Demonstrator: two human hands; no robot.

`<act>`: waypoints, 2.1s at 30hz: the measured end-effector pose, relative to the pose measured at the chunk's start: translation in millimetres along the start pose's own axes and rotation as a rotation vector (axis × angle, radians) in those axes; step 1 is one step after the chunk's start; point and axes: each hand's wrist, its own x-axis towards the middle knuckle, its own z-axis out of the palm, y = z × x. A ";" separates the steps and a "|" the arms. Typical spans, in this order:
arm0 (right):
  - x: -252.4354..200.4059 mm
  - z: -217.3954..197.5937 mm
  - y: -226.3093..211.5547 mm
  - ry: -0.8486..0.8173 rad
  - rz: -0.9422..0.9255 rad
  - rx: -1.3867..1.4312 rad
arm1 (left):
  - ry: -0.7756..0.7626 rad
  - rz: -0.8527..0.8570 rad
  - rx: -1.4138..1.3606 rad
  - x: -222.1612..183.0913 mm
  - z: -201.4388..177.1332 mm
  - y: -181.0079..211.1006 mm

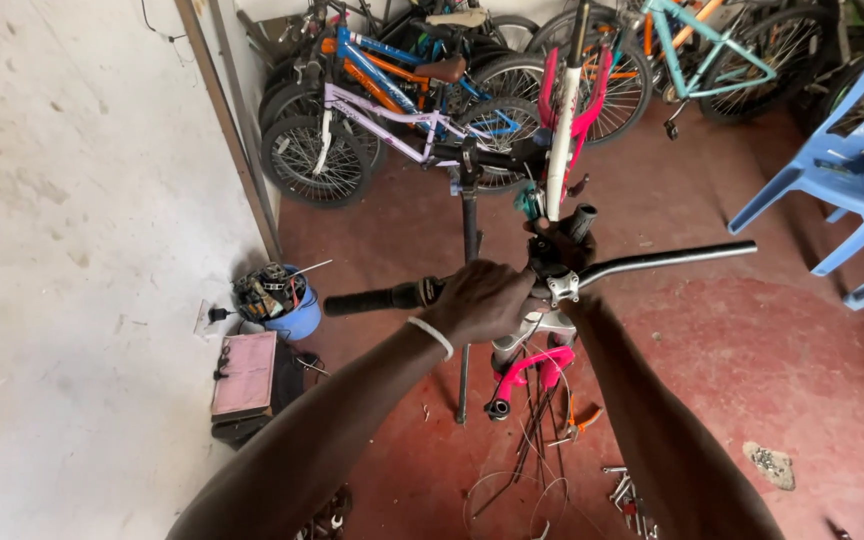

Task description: Detaching brake levers, cables, and handlebar grips from a bicycle during disassembly.

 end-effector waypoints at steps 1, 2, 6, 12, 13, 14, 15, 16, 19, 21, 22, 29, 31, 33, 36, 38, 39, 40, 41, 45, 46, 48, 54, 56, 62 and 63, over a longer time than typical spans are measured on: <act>1.5 -2.3 -8.7 -0.041 0.191 -0.020 | 0.029 -0.001 0.070 -1.1 11.7 -2.3; 3.2 -5.0 -17.8 -0.082 0.381 -0.041 | 0.058 -0.001 0.141 -2.1 23.5 -4.2; 6.9 -12.8 -2.3 -0.094 0.512 0.038 | 0.129 0.085 0.368 -10.2 29.1 -5.7; 23.0 -7.8 -13.5 -0.028 0.537 -0.035 | 0.145 -0.106 0.352 -5.9 5.8 -7.0; 21.4 -19.9 2.8 -0.102 0.466 -0.029 | 0.092 -0.122 0.305 -9.1 5.9 -7.7; 19.4 -32.4 19.3 -0.175 0.395 -0.022 | 0.039 -0.138 0.257 -12.5 6.3 -8.6; 18.0 -29.6 9.5 -0.181 0.399 -0.025 | 0.043 -0.144 0.253 -5.8 0.6 -11.2; 17.3 -26.8 -0.2 -0.155 0.476 -0.033 | -0.103 -0.163 0.069 1.5 -5.5 -14.3; 23.8 -19.8 -1.3 -0.120 0.553 -0.034 | -0.305 -0.197 -0.198 16.0 -19.8 -22.1; 28.9 -20.0 -6.7 -0.112 0.566 -0.029 | -0.367 -0.226 -0.288 16.7 -18.3 -17.4; 32.7 -17.9 -14.8 -0.123 0.717 0.034 | -0.308 -0.197 -0.154 14.9 -16.6 -12.8; 29.5 -20.1 -38.2 -0.481 0.696 -0.350 | 0.017 -0.068 0.367 -3.3 6.0 2.3; 20.9 -31.2 -11.1 -0.547 0.776 -0.165 | -0.128 -0.094 0.228 6.5 -8.2 -7.3; 14.1 -38.9 15.1 -0.607 0.851 0.019 | -0.268 -0.114 0.083 14.4 -12.5 -17.6; 24.1 -50.5 53.0 -0.742 1.005 0.602 | -0.370 -0.142 -0.069 25.4 -2.9 -32.6; 40.2 -78.8 69.0 -0.828 1.124 1.184 | -0.333 -0.166 -0.112 25.4 17.5 -34.5; 41.8 -72.6 61.7 -0.828 1.116 1.181 | -0.333 -0.159 -0.110 31.4 25.8 -38.1; 42.0 -66.4 54.6 -0.520 1.197 1.095 | -0.371 -0.197 -0.166 36.3 34.6 -41.7; 35.3 -58.3 48.4 -0.212 1.269 1.001 | -0.411 -0.248 -0.225 34.4 44.0 -44.7; 42.4 -44.6 28.1 -0.038 1.021 0.578 | -0.174 -0.251 0.126 31.9 33.0 -11.7; 43.3 -60.2 61.4 -0.114 0.804 0.397 | -0.135 -0.261 0.212 29.0 31.4 -5.9; 42.1 -77.5 92.3 -0.175 0.584 0.212 | -0.101 -0.263 0.291 22.8 38.1 0.9; 25.1 -46.6 58.8 -0.046 0.459 -0.084 | 0.017 -0.322 0.314 31.9 44.2 6.2; 17.6 -54.4 67.7 -0.066 0.437 -0.071 | -0.169 -0.326 -0.093 32.6 18.9 10.0; 32.1 -47.4 90.9 -0.100 0.321 0.021 | -0.103 -0.309 0.186 38.4 37.2 4.6; 26.9 -52.5 89.6 -0.094 0.327 0.012 | -0.110 -0.307 0.176 34.3 37.7 7.7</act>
